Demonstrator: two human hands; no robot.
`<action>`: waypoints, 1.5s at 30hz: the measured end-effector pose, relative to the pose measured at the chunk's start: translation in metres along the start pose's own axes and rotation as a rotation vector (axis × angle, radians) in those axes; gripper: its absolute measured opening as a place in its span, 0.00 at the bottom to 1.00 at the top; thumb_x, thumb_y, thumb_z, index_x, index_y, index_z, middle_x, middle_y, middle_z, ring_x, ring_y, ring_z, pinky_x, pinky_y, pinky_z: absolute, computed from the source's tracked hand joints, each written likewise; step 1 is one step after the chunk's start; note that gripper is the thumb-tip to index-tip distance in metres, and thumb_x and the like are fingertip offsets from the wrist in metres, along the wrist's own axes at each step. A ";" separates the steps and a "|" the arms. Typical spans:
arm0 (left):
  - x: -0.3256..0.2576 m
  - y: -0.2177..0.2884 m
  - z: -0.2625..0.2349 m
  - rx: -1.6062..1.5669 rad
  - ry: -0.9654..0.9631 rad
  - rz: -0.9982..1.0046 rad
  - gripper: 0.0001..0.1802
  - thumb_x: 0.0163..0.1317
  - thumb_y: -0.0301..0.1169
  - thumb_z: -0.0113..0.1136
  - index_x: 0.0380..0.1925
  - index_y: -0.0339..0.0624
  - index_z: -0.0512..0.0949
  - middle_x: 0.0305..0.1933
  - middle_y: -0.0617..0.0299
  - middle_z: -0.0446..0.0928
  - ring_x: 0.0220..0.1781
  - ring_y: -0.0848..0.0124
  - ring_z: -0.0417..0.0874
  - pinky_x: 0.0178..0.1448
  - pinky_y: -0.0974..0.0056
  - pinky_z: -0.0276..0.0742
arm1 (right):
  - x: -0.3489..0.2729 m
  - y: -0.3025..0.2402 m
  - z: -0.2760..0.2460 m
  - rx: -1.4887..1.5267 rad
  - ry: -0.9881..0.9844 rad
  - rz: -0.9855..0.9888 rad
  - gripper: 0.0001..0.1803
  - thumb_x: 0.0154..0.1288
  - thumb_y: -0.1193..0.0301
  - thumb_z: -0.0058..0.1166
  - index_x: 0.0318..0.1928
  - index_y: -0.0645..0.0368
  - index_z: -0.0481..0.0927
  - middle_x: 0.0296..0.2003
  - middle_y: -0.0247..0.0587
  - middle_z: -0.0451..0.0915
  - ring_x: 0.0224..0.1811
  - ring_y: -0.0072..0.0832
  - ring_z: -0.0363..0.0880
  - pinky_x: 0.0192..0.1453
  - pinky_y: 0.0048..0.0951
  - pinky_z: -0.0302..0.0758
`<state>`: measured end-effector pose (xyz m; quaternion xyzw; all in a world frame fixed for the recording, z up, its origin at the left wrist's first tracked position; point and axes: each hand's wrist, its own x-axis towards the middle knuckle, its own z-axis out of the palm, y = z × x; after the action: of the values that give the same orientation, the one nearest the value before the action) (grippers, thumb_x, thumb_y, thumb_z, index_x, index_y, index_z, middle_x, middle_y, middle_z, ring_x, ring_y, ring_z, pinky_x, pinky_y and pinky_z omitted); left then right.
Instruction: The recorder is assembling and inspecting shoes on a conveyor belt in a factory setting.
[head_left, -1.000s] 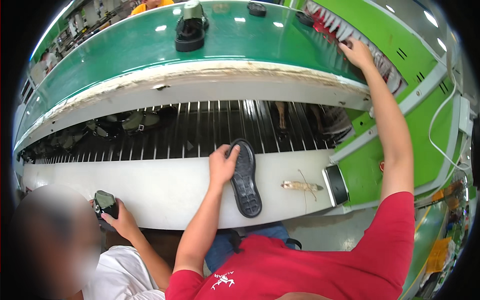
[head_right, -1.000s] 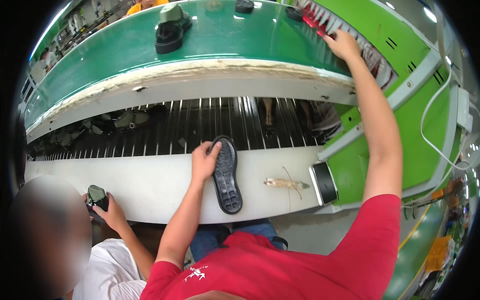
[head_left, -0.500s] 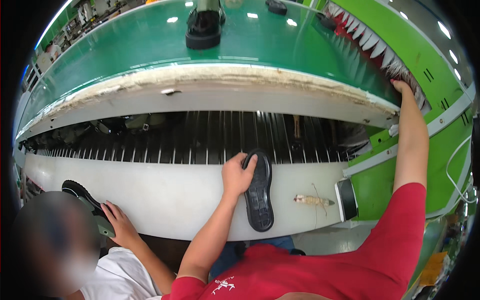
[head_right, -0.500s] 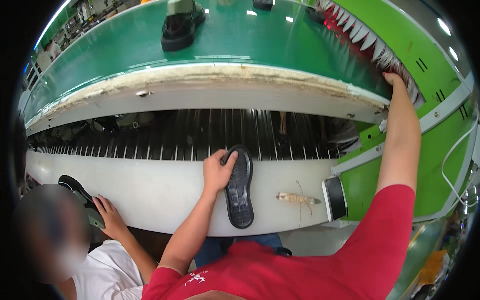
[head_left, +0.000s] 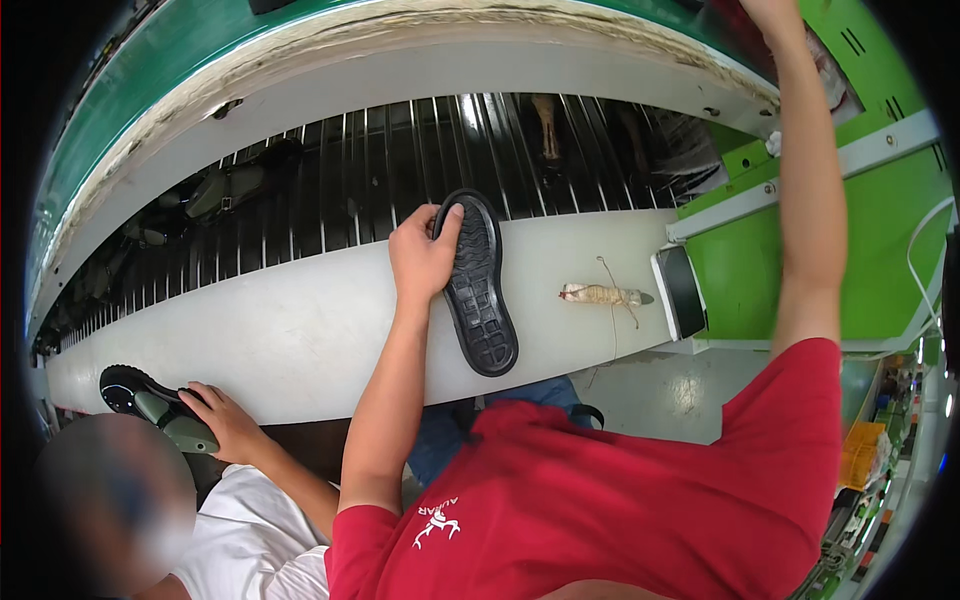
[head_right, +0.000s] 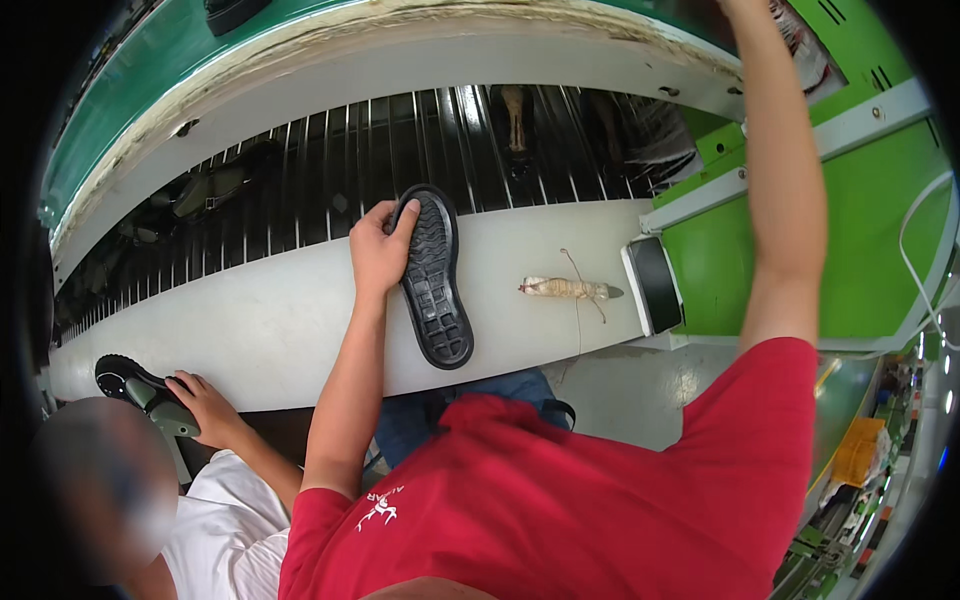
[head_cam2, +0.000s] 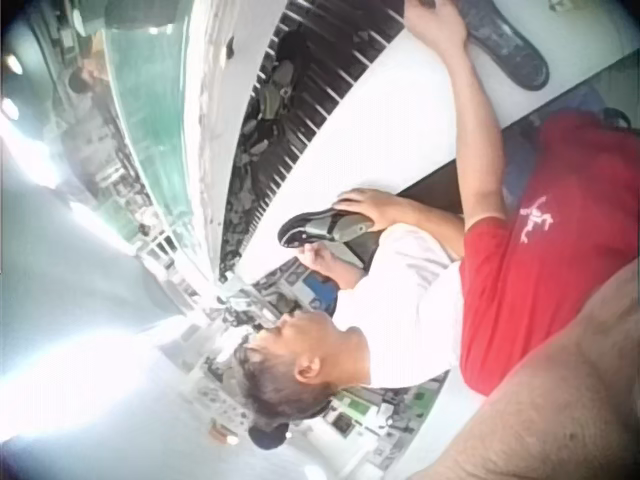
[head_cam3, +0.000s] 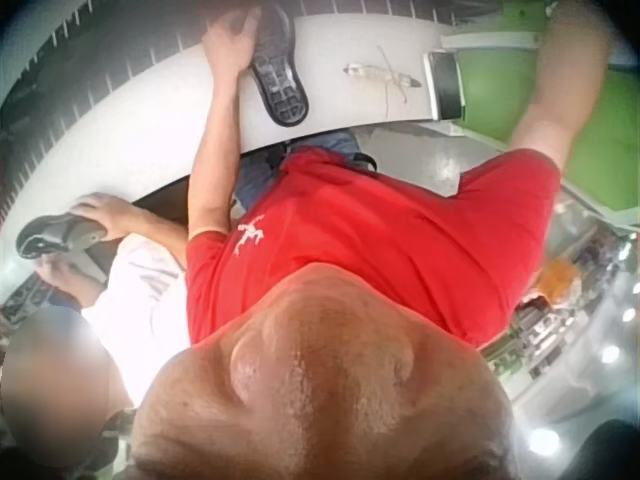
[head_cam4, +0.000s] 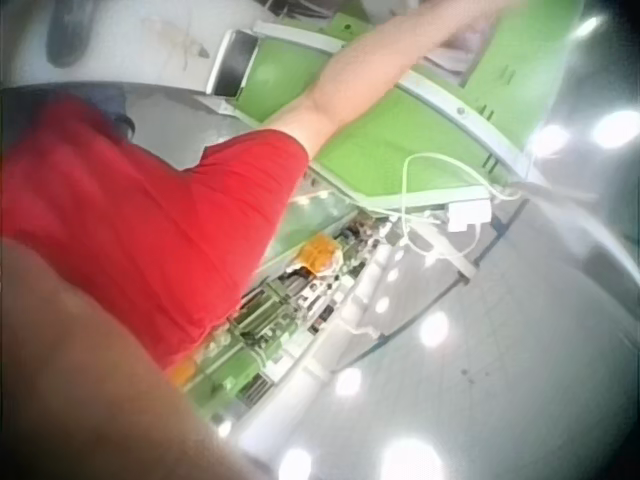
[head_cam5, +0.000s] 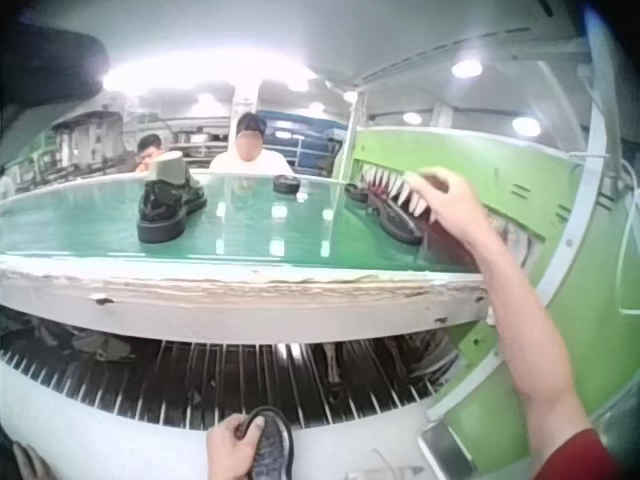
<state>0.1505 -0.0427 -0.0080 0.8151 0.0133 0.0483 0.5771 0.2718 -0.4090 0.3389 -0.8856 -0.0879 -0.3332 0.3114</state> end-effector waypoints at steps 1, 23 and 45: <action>0.000 0.000 0.001 -0.003 -0.019 -0.003 0.21 0.70 0.45 0.72 0.39 0.32 0.88 0.23 0.54 0.82 0.24 0.69 0.78 0.35 0.62 0.75 | -0.029 -0.034 0.001 0.085 0.130 -0.127 0.34 0.68 0.55 0.73 0.67 0.63 0.83 0.55 0.45 0.86 0.58 0.36 0.84 0.67 0.35 0.79; 0.004 -0.021 -0.001 -0.048 0.039 0.061 0.23 0.68 0.45 0.74 0.39 0.30 0.89 0.26 0.53 0.85 0.28 0.69 0.83 0.37 0.61 0.79 | -0.247 0.080 0.268 -0.499 -0.674 0.559 0.66 0.65 0.35 0.66 0.89 0.41 0.37 0.80 0.74 0.60 0.73 0.63 0.76 0.73 0.53 0.79; -0.070 0.097 -0.082 -0.314 0.462 0.505 0.11 0.71 0.30 0.76 0.42 0.34 0.85 0.34 0.72 0.80 0.34 0.83 0.73 0.39 0.74 0.70 | -0.359 -0.058 0.108 1.491 -0.380 0.955 0.34 0.84 0.46 0.44 0.69 0.64 0.80 0.55 0.54 0.89 0.44 0.34 0.90 0.37 0.28 0.80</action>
<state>0.0701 -0.0037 0.1062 0.6621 -0.0659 0.3731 0.6466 0.0348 -0.2780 0.0727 -0.4366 0.0459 0.1265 0.8895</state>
